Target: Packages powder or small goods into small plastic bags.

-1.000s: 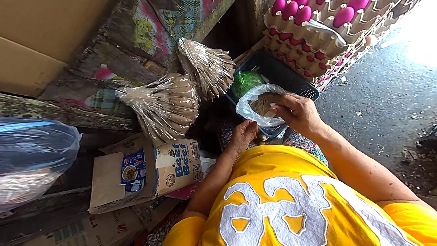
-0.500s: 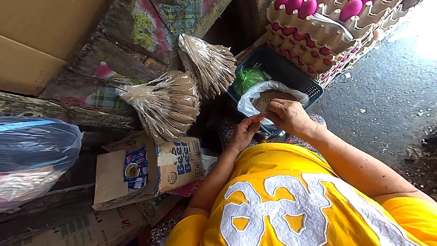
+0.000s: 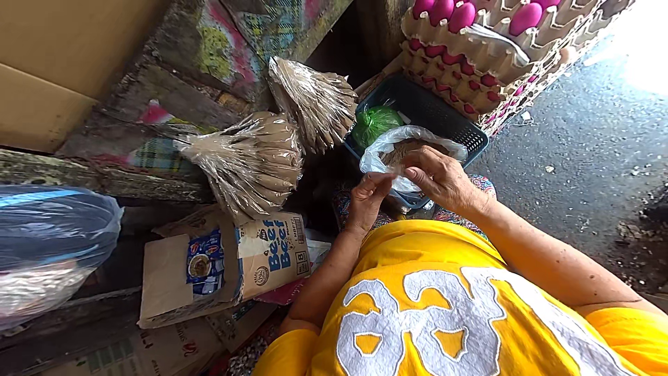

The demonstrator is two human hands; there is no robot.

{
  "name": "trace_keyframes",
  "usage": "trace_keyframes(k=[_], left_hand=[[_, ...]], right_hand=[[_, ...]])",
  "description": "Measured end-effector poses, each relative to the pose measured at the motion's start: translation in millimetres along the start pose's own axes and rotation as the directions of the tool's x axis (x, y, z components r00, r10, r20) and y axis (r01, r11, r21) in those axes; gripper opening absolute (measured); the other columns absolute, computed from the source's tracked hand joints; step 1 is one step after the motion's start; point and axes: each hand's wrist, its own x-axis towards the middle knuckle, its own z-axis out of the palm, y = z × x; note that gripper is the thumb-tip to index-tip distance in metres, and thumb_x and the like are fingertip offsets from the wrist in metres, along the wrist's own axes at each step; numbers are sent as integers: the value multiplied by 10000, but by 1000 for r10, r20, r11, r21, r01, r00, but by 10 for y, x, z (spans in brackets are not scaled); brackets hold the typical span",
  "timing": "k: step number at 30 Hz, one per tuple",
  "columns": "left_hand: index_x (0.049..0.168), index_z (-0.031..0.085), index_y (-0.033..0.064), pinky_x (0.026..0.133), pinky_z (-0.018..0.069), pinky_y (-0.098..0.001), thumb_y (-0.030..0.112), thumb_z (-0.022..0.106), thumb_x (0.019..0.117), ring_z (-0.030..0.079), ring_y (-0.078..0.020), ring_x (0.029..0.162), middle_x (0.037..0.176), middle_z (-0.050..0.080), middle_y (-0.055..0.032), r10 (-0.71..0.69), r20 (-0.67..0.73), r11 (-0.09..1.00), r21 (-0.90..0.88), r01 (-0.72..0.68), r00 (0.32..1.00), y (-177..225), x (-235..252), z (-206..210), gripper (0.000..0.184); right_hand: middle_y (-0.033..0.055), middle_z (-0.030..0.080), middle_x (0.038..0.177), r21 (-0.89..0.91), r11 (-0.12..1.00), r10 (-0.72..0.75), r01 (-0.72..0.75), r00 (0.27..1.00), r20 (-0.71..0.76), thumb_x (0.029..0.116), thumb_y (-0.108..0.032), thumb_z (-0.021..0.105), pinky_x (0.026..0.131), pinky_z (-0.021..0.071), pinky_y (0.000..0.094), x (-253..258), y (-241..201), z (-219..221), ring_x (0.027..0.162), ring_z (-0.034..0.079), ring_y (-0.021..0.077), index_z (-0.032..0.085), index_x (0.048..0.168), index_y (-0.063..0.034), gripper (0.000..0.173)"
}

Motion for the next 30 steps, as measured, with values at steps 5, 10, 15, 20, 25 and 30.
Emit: trace_keyframes(k=[5, 10, 15, 20, 25, 30], left_hand=[[1065, 753, 74, 899, 560, -246, 72, 658, 984, 674, -51, 987, 1068, 724, 16, 51, -144, 990, -122, -69, 988, 194, 85, 39, 124], [1076, 757, 78, 934, 559, -275, 76, 664, 982, 687, -66, 1013, 1081, 742, 3, 17, -212, 986, -156, -51, 977, 239, 66, 85, 132], [1075, 745, 77, 918, 562, -272, 111, 696, 970, 692, -54, 964, 1036, 745, 16, -48, -314, 993, -115, 12, 948, 266, 70, 117, 120], [1041, 728, 89, 858, 563, -241, 97, 701, 964, 676, -44, 901, 980, 727, 21, -64, -282, 991, -131, 28, 957, 231, 63, 147, 82], [1072, 667, 47, 862, 588, -281, 39, 658, 977, 702, -96, 919, 1007, 718, -35, 67, -228, 998, 7, -67, 971, 191, 30, 105, 96], [1061, 650, -15, 794, 582, -226, 21, 666, 969, 670, -53, 839, 965, 693, -43, 187, -198, 971, 188, -150, 962, 124, -9, 33, 100]], right_hand=[[152, 699, 1126, -23, 998, 68, -66, 985, 160, 975, -497, 624, 853, 575, 494, -132, 115, 231, 994, 690, 286, 700, 1213, -32, 527], [98, 699, 891, -84, 996, -38, 45, 996, 80, 998, -228, 620, 749, 577, 455, -99, 85, 300, 826, 694, 239, 759, 961, -46, 232], [160, 639, 781, -383, 918, -105, 100, 994, 9, 959, -190, 613, 672, 535, 494, -129, -17, 340, 781, 675, 352, 659, 798, -7, 248], [172, 658, 835, -395, 913, -65, 105, 992, 112, 960, -157, 619, 673, 548, 510, -163, -22, 412, 834, 690, 371, 670, 854, -4, 193], [144, 690, 950, -211, 971, 172, -111, 938, 299, 985, -229, 680, 706, 570, 557, -106, -21, 260, 818, 696, 320, 714, 1060, -30, 216], [138, 665, 1017, -6, 999, 37, -37, 998, -45, 1013, -166, 620, 690, 575, 310, -12, -126, 56, 780, 647, 151, 665, 1155, 25, 242]])
